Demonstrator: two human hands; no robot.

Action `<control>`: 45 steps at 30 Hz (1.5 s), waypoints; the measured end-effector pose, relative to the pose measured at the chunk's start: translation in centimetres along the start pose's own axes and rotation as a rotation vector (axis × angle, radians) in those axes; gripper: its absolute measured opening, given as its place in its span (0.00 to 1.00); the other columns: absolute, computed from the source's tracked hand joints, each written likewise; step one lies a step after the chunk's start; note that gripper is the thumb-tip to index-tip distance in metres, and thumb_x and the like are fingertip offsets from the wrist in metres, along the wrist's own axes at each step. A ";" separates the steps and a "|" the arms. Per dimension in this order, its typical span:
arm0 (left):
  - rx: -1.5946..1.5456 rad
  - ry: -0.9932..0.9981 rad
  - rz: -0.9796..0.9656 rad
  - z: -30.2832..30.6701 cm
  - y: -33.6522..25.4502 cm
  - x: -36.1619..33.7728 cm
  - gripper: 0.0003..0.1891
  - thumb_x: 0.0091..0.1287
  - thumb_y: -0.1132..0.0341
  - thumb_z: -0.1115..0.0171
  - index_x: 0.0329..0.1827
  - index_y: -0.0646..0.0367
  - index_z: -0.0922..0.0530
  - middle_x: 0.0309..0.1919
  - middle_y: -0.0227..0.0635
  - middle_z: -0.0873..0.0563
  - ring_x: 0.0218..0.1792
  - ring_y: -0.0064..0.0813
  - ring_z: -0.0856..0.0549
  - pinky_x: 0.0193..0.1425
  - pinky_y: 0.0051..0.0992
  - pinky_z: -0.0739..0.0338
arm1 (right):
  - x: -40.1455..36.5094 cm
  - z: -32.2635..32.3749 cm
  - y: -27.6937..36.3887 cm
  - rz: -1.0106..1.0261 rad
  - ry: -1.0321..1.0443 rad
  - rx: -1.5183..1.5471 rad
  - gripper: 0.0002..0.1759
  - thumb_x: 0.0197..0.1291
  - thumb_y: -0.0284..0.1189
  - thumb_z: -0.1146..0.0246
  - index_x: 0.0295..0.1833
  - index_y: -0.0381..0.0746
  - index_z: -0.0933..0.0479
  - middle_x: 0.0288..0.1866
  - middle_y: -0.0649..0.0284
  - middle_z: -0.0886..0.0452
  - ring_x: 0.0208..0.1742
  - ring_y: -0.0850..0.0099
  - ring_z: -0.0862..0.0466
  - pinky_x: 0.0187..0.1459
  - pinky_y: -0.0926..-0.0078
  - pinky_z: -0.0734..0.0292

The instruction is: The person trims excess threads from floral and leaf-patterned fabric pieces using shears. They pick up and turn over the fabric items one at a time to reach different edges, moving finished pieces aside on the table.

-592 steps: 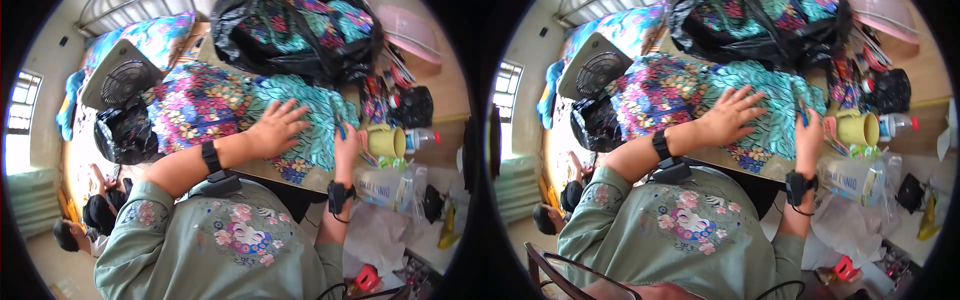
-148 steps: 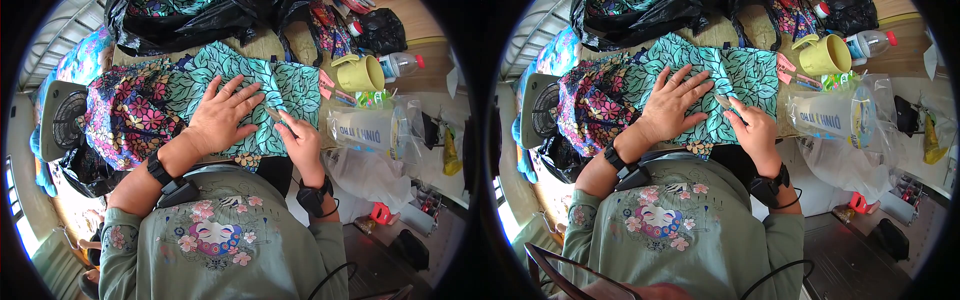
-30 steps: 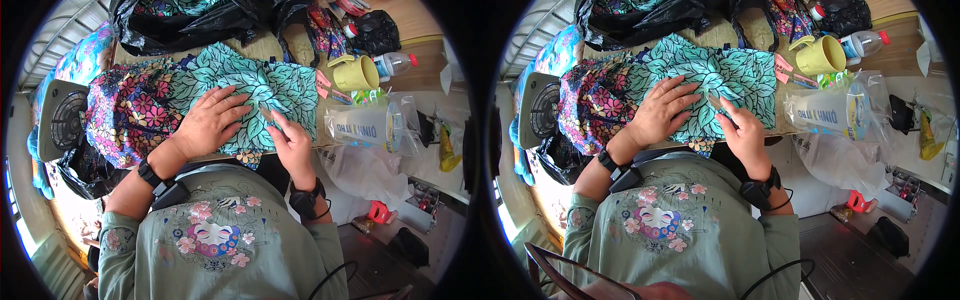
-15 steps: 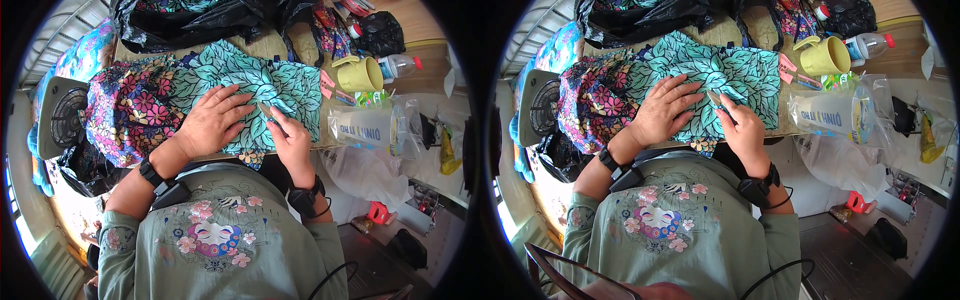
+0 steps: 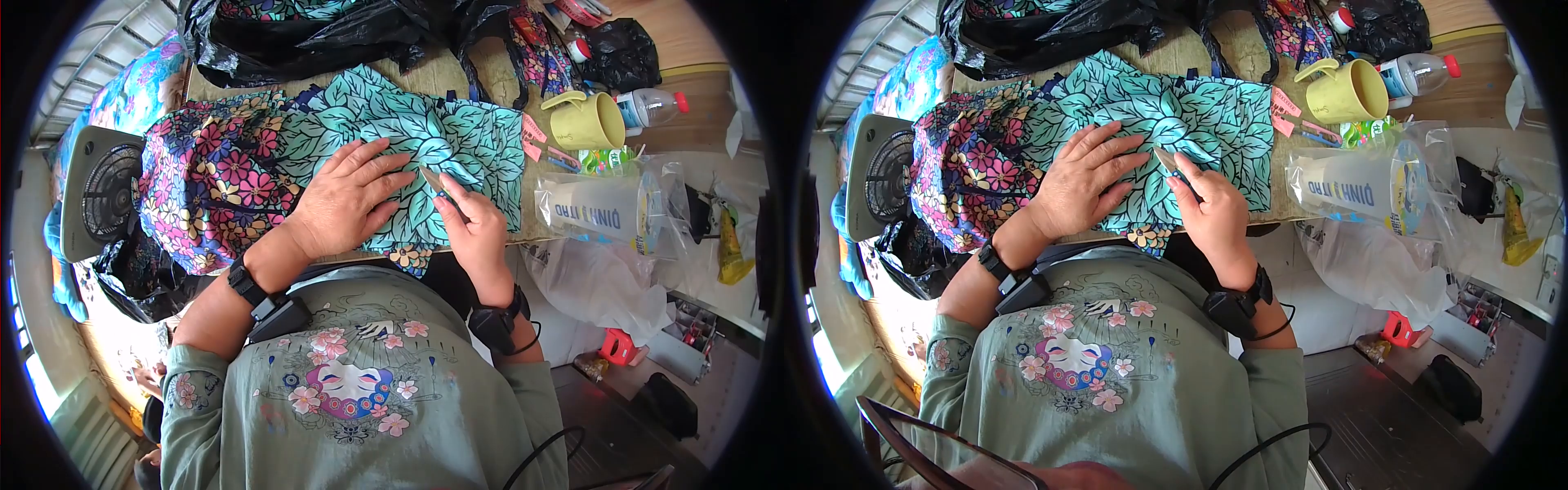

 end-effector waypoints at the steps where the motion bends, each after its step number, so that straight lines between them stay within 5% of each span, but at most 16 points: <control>1: 0.003 0.001 0.000 0.0 0.0 0.0 0.22 0.62 0.60 0.37 0.60 0.48 0.23 0.64 0.28 0.26 0.69 0.34 0.34 0.74 0.41 0.42 | 0.0 0.0 0.1 0.007 -0.004 -0.012 0.17 0.57 0.28 0.31 0.54 0.43 0.17 0.22 0.64 0.26 0.22 0.74 0.28 0.27 0.76 0.32; 20: 0.000 0.018 -0.001 -0.1 0.0 0.0 0.24 0.61 0.62 0.36 0.63 0.47 0.25 0.65 0.30 0.27 0.69 0.38 0.33 0.72 0.43 0.40 | 0.2 0.2 0.1 0.050 0.007 -0.068 0.18 0.58 0.28 0.31 0.56 0.41 0.19 0.23 0.65 0.23 0.23 0.76 0.26 0.27 0.76 0.31; 24: 0.000 0.025 0.000 -0.1 0.0 0.0 0.24 0.61 0.62 0.36 0.62 0.47 0.25 0.65 0.30 0.27 0.69 0.38 0.33 0.72 0.43 0.40 | -0.2 2.1 -1.6 -0.059 -0.138 0.147 0.19 0.61 0.29 0.33 0.57 0.38 0.20 0.27 0.71 0.21 0.26 0.82 0.27 0.28 0.80 0.32; 28: -0.010 0.027 0.000 -0.1 0.1 0.0 0.23 0.60 0.63 0.35 0.61 0.47 0.24 0.65 0.30 0.26 0.69 0.38 0.33 0.72 0.42 0.40 | -0.5 3.3 -4.6 -0.417 -0.144 0.364 0.16 0.64 0.31 0.35 0.54 0.34 0.20 0.29 0.76 0.23 0.28 0.87 0.30 0.29 0.83 0.35; 31: -0.026 0.025 -0.001 0.1 0.1 0.1 0.23 0.60 0.64 0.35 0.60 0.48 0.23 0.65 0.31 0.26 0.69 0.39 0.32 0.72 0.42 0.40 | 0.0 3.0 -4.9 -0.505 -0.003 0.312 0.13 0.64 0.33 0.35 0.48 0.35 0.19 0.28 0.77 0.26 0.27 0.89 0.33 0.28 0.84 0.38; 40: -0.158 0.017 0.025 1.0 0.2 0.8 0.19 0.61 0.63 0.35 0.56 0.51 0.21 0.61 0.33 0.23 0.67 0.39 0.30 0.71 0.42 0.38 | 2.3 2.2 -3.5 -0.493 0.059 0.188 0.12 0.60 0.33 0.31 0.39 0.34 0.20 0.29 0.74 0.23 0.28 0.89 0.31 0.30 0.86 0.35; 43: -0.255 -0.030 0.055 1.5 0.5 1.0 0.19 0.61 0.63 0.35 0.56 0.53 0.21 0.61 0.36 0.23 0.66 0.41 0.29 0.71 0.40 0.37 | 3.0 3.0 -0.7 -0.081 -0.180 0.072 0.10 0.59 0.29 0.31 0.40 0.34 0.21 0.29 0.71 0.21 0.28 0.86 0.28 0.31 0.86 0.32; 45: -0.568 -0.050 0.148 1.9 1.1 1.0 0.21 0.63 0.62 0.35 0.58 0.57 0.24 0.60 0.40 0.22 0.65 0.39 0.27 0.69 0.39 0.34 | 3.0 2.3 -0.2 -0.098 -0.146 0.130 0.10 0.58 0.27 0.31 0.42 0.34 0.21 0.30 0.69 0.20 0.29 0.84 0.26 0.32 0.84 0.30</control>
Point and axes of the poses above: each hand's wrist, its own x-axis towards the middle knuckle, its own z-axis out of the back of the hand, y = z × x, the point moved 6 cm from there along x, towards the middle knuckle
